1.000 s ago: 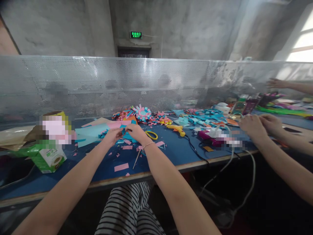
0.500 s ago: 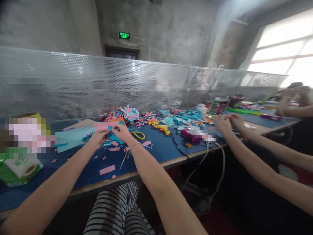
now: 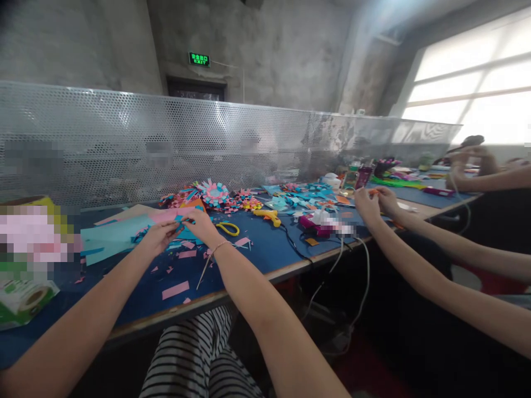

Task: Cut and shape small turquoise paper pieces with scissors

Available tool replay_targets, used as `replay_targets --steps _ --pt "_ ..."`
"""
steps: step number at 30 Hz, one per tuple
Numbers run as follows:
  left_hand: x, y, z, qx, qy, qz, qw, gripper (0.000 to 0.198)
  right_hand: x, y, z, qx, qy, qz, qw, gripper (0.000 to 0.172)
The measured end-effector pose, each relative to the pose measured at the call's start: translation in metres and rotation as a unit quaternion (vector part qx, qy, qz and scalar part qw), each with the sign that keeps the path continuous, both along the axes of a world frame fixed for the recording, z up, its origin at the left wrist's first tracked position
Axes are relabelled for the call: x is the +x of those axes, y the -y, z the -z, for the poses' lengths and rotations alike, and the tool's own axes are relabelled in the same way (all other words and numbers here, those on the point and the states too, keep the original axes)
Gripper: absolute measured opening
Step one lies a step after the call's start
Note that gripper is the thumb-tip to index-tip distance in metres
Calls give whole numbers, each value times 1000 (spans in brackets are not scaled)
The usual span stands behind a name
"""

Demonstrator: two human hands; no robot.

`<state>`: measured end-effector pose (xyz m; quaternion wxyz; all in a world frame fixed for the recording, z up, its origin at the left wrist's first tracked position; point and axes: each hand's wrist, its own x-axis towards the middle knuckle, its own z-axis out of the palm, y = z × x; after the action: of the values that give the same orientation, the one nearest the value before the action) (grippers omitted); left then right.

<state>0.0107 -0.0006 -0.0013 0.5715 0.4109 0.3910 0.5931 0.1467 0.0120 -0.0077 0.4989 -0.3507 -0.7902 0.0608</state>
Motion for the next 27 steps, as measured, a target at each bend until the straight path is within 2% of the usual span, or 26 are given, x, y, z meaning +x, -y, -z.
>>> replay_targets --steps 9,12,17,27 --pt "0 0 2 -20 51 -8 998 11 -1 -4 7 51 -5 -20 999 13" --pt "-2 -1 3 -31 41 -5 999 8 -1 -4 7 57 -12 -35 998 12" --pt "-4 0 3 -25 32 17 999 6 -1 -2 6 71 -20 -20 997 12" --pt "-1 3 0 -30 31 -1 999 7 1 -2 10 129 8 -31 991 15"
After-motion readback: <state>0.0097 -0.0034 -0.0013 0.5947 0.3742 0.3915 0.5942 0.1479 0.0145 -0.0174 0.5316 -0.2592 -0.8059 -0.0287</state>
